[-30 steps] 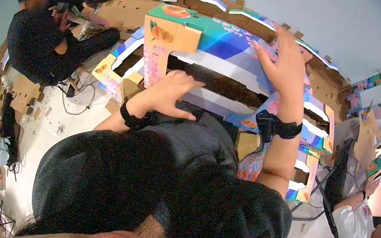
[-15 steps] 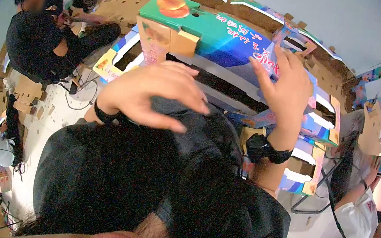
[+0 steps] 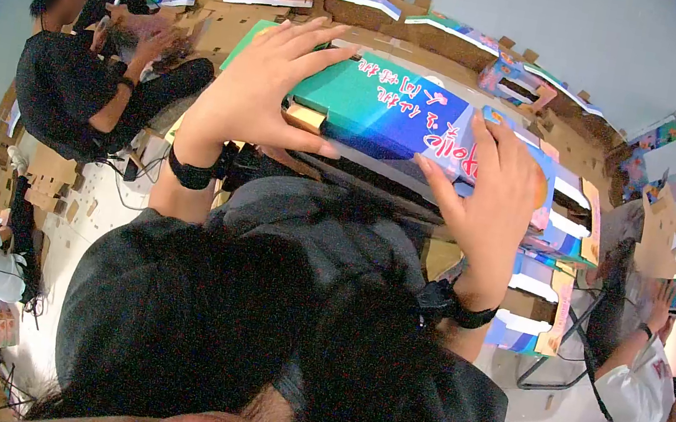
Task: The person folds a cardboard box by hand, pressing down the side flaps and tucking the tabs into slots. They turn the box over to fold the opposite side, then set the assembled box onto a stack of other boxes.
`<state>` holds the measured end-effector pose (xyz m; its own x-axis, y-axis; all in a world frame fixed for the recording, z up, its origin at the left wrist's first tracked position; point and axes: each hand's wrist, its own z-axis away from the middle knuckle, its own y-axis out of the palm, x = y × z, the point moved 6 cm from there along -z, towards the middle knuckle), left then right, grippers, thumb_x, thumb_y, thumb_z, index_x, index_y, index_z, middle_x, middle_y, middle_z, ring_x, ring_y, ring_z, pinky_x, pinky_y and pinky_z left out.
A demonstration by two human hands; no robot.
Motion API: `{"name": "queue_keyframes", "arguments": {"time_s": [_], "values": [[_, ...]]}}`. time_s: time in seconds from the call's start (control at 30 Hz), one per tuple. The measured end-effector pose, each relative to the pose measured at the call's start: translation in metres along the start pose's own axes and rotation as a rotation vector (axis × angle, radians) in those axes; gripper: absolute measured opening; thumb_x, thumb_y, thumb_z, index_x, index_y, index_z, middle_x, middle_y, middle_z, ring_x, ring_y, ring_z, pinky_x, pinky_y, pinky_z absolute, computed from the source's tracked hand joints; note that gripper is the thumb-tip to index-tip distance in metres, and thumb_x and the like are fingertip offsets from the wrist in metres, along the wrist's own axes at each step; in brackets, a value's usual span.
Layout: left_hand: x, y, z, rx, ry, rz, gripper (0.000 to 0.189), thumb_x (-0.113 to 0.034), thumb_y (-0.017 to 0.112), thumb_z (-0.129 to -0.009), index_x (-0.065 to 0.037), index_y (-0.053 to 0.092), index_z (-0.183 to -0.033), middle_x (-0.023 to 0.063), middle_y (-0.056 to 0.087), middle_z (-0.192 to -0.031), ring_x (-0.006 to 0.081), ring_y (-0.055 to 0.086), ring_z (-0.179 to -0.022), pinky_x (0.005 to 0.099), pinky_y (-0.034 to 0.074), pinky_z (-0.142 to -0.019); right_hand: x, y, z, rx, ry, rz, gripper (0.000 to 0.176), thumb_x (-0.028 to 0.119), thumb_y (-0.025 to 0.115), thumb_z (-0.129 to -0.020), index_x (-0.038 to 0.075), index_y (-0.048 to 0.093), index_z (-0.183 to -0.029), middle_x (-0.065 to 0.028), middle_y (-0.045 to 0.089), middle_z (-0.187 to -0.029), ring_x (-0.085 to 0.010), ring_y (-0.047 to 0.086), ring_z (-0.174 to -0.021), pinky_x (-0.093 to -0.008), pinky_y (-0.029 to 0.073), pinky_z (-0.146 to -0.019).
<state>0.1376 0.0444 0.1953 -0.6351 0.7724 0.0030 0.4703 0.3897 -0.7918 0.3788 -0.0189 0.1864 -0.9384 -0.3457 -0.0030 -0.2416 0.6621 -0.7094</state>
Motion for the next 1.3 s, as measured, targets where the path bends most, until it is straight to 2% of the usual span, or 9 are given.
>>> {"name": "queue_keyframes", "arguments": {"time_s": [0.17, 0.37, 0.67, 0.87, 1.07, 1.3], "values": [[-0.008, -0.008, 0.01, 0.013, -0.027, -0.018, 0.096, -0.059, 0.079, -0.06, -0.014, 0.049, -0.139, 0.0151, 0.045, -0.144, 0.0385, 0.04, -0.135, 0.0532, 0.029, -0.11, 0.008, -0.005, 0.002, 0.025, -0.038, 0.01, 0.068, 0.043, 0.076, -0.075, -0.001, 0.058, -0.124, -0.018, 0.058, -0.126, -0.0373, 0.053, -0.119, -0.0471, 0.037, -0.1], [-0.018, -0.016, 0.025, 0.02, -0.06, -0.017, 0.091, -0.053, 0.079, -0.061, -0.015, 0.049, -0.139, 0.0145, 0.044, -0.145, 0.0374, 0.038, -0.136, 0.0552, 0.026, -0.112, 0.02, -0.016, 0.011, 0.127, -0.05, 0.029, 0.076, 0.041, 0.075, -0.075, -0.001, 0.051, -0.134, -0.0181, 0.054, -0.133, -0.0368, 0.046, -0.128, -0.0489, 0.032, -0.105], [-0.013, -0.009, 0.023, -0.009, -0.045, -0.013, 0.084, -0.045, 0.077, -0.065, -0.015, 0.049, -0.138, 0.0135, 0.047, -0.142, 0.0362, 0.041, -0.133, 0.0515, 0.03, -0.111, 0.009, -0.007, 0.014, 0.165, -0.032, 0.029, 0.095, 0.035, 0.085, -0.06, 0.003, 0.046, -0.14, -0.0145, 0.051, -0.137, -0.0355, 0.043, -0.131, -0.0488, 0.03, -0.106], [-0.012, -0.007, 0.017, -0.017, -0.026, 0.009, 0.082, -0.043, 0.079, -0.063, -0.016, 0.052, -0.135, 0.0122, 0.049, -0.138, 0.0361, 0.043, -0.13, 0.0504, 0.032, -0.109, 0.006, -0.011, 0.014, 0.258, -0.051, -0.021, 0.104, 0.028, 0.089, -0.052, 0.003, 0.043, -0.142, -0.0164, 0.048, -0.14, -0.037, 0.039, -0.134, -0.0499, 0.029, -0.108], [-0.018, -0.009, 0.016, 0.014, -0.039, -0.001, 0.083, -0.043, 0.081, -0.062, -0.016, 0.052, -0.135, 0.0114, 0.05, -0.136, 0.0349, 0.044, -0.129, 0.0497, 0.032, -0.109, -0.001, -0.015, 0.016, 0.319, -0.079, -0.095, 0.103, 0.022, 0.087, -0.054, 0.003, 0.04, -0.144, -0.0186, 0.043, -0.143, -0.0396, 0.035, -0.136, -0.0517, 0.024, -0.113], [-0.021, -0.013, 0.022, 0.015, -0.05, -0.01, 0.086, -0.048, 0.08, -0.062, -0.015, 0.051, -0.135, 0.0124, 0.048, -0.138, 0.0349, 0.042, -0.131, 0.0504, 0.031, -0.109, 0.005, -0.016, 0.019, 0.281, -0.06, -0.079, 0.092, 0.016, 0.084, -0.059, 0.004, 0.044, -0.142, -0.018, 0.045, -0.142, -0.039, 0.037, -0.136, -0.0506, 0.026, -0.113]]}}
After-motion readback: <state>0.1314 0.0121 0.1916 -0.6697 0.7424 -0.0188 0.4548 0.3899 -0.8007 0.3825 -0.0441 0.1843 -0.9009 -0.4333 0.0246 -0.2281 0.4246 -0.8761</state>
